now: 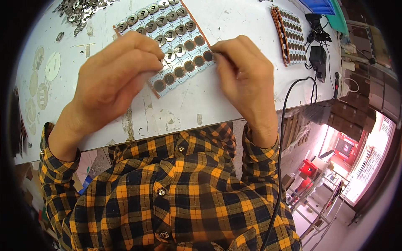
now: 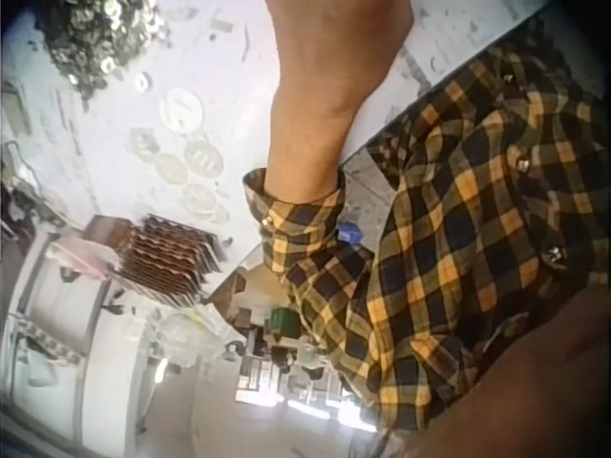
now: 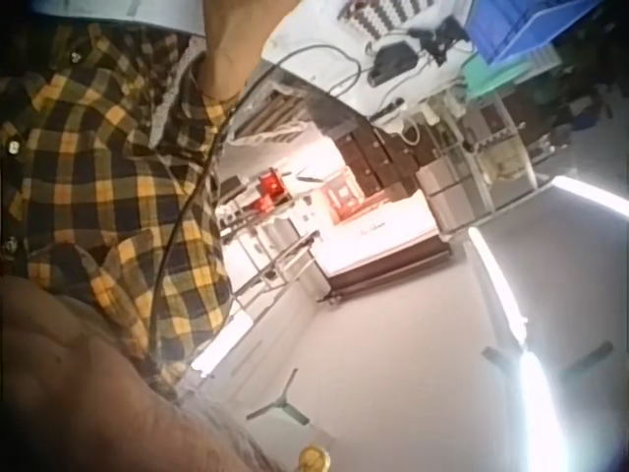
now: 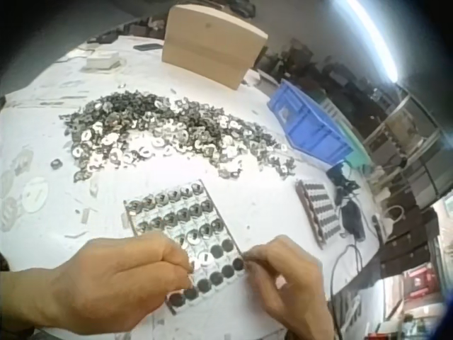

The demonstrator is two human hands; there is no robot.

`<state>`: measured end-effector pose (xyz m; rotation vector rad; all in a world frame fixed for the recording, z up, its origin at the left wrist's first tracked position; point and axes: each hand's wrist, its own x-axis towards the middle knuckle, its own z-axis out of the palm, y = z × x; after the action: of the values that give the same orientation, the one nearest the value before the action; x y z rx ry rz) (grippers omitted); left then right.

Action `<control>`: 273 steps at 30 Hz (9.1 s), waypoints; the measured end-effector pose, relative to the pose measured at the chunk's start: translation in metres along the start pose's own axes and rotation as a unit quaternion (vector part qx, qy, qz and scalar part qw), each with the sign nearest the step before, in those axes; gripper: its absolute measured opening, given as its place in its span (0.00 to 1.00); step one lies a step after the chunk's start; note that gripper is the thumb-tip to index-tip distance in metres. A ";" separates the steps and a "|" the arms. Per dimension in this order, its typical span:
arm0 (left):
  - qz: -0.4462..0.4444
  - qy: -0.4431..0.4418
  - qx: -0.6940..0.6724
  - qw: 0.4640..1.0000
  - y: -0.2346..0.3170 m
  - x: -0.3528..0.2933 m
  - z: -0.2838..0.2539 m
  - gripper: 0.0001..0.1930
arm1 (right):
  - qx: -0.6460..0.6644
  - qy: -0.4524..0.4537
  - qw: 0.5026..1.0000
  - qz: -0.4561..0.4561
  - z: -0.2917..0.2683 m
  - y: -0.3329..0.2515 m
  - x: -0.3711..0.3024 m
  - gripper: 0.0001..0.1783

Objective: Pick up small metal hardware components from a pile and place them individually into a grid-like tray for assembly or sorting.

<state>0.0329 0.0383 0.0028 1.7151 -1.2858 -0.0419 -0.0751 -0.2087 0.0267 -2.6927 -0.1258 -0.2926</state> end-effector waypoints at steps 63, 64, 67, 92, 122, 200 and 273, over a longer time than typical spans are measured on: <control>-0.286 0.083 -0.383 0.874 0.001 -0.006 0.012 0.14 | 0.551 0.057 0.806 0.207 0.031 -0.050 0.004 0.11; -0.293 0.080 -0.385 0.871 0.001 -0.005 0.012 0.14 | 0.555 0.060 0.802 0.210 0.032 -0.049 0.004 0.11; -0.276 0.054 -0.397 0.874 0.010 0.000 0.010 0.13 | 0.544 0.066 0.811 0.205 0.034 -0.049 0.003 0.10; -0.017 -0.050 0.229 0.972 -0.007 0.006 -0.010 0.40 | 0.221 -0.005 0.973 0.060 0.023 0.017 0.024 0.07; -0.057 -0.107 0.222 0.968 -0.003 -0.002 -0.008 0.51 | 0.245 0.046 0.961 0.120 0.026 -0.001 0.009 0.06; -0.058 -0.095 0.235 0.966 0.004 -0.006 -0.001 0.49 | 0.183 0.039 0.978 0.088 0.023 -0.006 -0.003 0.13; -0.029 0.047 -0.031 0.998 0.003 -0.005 0.012 0.09 | 0.563 -0.018 0.801 0.205 0.025 -0.058 -0.006 0.10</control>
<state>0.0216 0.0345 -0.0040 1.6820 -1.1542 -0.0343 -0.0842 -0.1458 0.0269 -1.4665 0.2187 0.0044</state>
